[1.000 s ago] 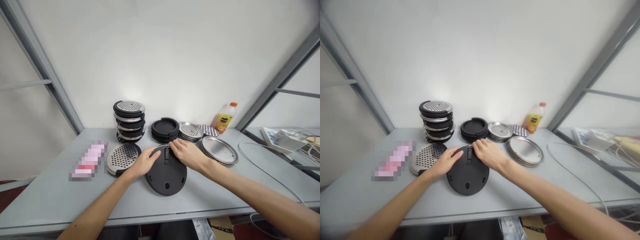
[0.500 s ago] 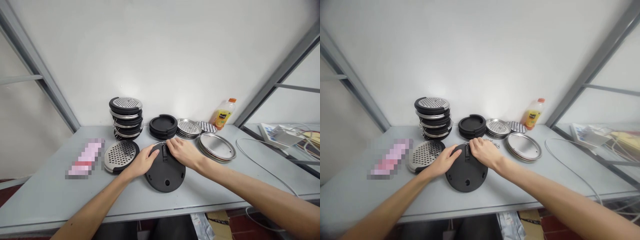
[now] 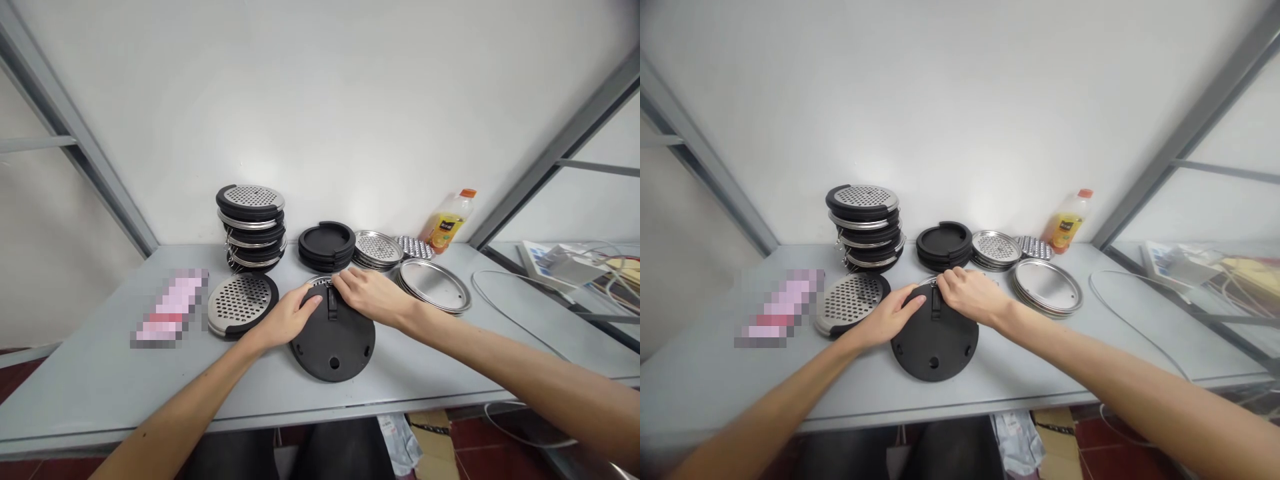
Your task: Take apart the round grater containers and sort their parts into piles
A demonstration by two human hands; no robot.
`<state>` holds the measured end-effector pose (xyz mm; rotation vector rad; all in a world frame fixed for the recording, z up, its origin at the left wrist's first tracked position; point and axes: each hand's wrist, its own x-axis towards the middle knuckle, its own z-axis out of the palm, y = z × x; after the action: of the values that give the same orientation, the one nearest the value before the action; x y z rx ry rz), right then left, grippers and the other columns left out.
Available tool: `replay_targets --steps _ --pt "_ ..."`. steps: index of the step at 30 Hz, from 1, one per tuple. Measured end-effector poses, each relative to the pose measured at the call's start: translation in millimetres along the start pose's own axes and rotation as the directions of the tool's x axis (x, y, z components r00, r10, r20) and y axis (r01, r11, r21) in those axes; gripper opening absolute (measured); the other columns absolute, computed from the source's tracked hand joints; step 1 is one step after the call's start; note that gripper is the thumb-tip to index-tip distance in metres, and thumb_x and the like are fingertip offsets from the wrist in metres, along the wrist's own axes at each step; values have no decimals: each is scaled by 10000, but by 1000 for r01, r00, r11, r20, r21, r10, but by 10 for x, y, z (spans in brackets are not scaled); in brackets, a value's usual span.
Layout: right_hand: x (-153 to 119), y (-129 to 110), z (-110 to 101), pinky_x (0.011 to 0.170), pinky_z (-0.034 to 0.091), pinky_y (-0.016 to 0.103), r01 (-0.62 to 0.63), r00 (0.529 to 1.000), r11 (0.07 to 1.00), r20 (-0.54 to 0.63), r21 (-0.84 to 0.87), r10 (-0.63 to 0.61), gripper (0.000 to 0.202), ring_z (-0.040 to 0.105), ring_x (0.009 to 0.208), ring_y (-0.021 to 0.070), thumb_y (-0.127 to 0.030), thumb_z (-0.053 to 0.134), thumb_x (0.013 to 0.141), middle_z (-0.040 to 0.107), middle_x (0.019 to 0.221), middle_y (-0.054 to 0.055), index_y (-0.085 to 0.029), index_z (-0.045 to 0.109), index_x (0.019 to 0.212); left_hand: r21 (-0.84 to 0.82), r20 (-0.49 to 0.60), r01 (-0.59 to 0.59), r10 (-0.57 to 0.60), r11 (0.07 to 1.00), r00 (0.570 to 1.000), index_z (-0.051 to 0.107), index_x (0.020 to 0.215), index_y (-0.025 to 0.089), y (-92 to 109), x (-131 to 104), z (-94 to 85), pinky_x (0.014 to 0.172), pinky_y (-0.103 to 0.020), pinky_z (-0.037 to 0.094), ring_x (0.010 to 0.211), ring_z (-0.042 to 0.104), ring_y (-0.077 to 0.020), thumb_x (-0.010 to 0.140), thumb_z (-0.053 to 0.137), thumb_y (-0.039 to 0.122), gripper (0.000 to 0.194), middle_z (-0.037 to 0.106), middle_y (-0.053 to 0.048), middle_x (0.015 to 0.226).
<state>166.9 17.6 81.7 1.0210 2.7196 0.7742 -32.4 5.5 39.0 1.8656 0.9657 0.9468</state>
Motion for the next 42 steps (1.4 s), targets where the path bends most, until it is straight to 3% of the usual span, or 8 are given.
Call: replay_targets --steps 8,12,17,21,24,29,35,42 --pt "-44 52 137 639 432 286 -87 980 978 -161 190 118 244 602 798 193 -190 378 978 628 888 85 -121 559 1126 -65 2 33 -33 997 999 634 931 174 -29 24 -28 860 -309 480 934 594 -224 910 477 425 296 664 -43 915" --pt "-45 13 284 679 459 284 -305 853 843 -267 444 449 315 625 833 196 -385 426 968 672 885 73 -187 659 1045 -120 -49 79 -85 990 995 619 939 152 -94 48 -3 775 -286 482 860 592 -198 910 467 445 331 663 -49 922" --pt "104 -162 306 824 496 335 -323 723 624 -240 712 648 283 644 915 216 -281 446 942 704 1008 90 -183 707 985 -117 -165 90 -109 989 980 617 933 152 -153 71 -16 780 -291 488 865 606 -200 917 458 449 337 676 -54 923" --pt "233 -289 286 928 482 382 -203 723 409 -145 889 676 333 636 1043 229 -243 396 941 693 1127 99 -166 656 1134 -38 -207 31 -39 999 977 595 1135 168 -134 54 -43 972 -325 437 1085 587 -212 930 467 381 322 651 -76 1160" --pt "270 -321 331 935 483 395 -158 712 207 -34 966 702 344 646 1053 233 -300 404 949 696 1145 91 -178 655 1150 -21 -271 -10 4 1000 963 469 1342 220 -121 40 -44 1126 -329 297 1331 420 -194 928 488 323 428 489 -56 1422" --pt "250 -297 406 904 502 397 -94 682 -1 65 996 729 347 672 995 252 -414 530 898 718 1099 87 -186 699 1097 6 -253 -25 26 1000 967 527 1324 206 -97 34 -24 1141 -333 302 1314 458 -191 934 475 304 405 542 -49 1385" --pt "220 -275 407 861 526 375 -24 680 -125 108 992 725 328 690 946 253 -440 574 867 745 1016 66 -192 737 1009 50 -249 -46 57 998 967 562 1298 198 -59 21 5 1113 -341 364 1265 519 -200 934 479 314 391 579 -52 1346" --pt "218 -287 408 854 530 367 -14 677 -121 98 993 729 325 694 947 253 -435 576 863 745 1019 59 -195 737 1011 74 -249 -50 67 996 966 554 1307 207 -80 23 15 1116 -338 365 1271 514 -188 940 471 304 388 572 -48 1354"
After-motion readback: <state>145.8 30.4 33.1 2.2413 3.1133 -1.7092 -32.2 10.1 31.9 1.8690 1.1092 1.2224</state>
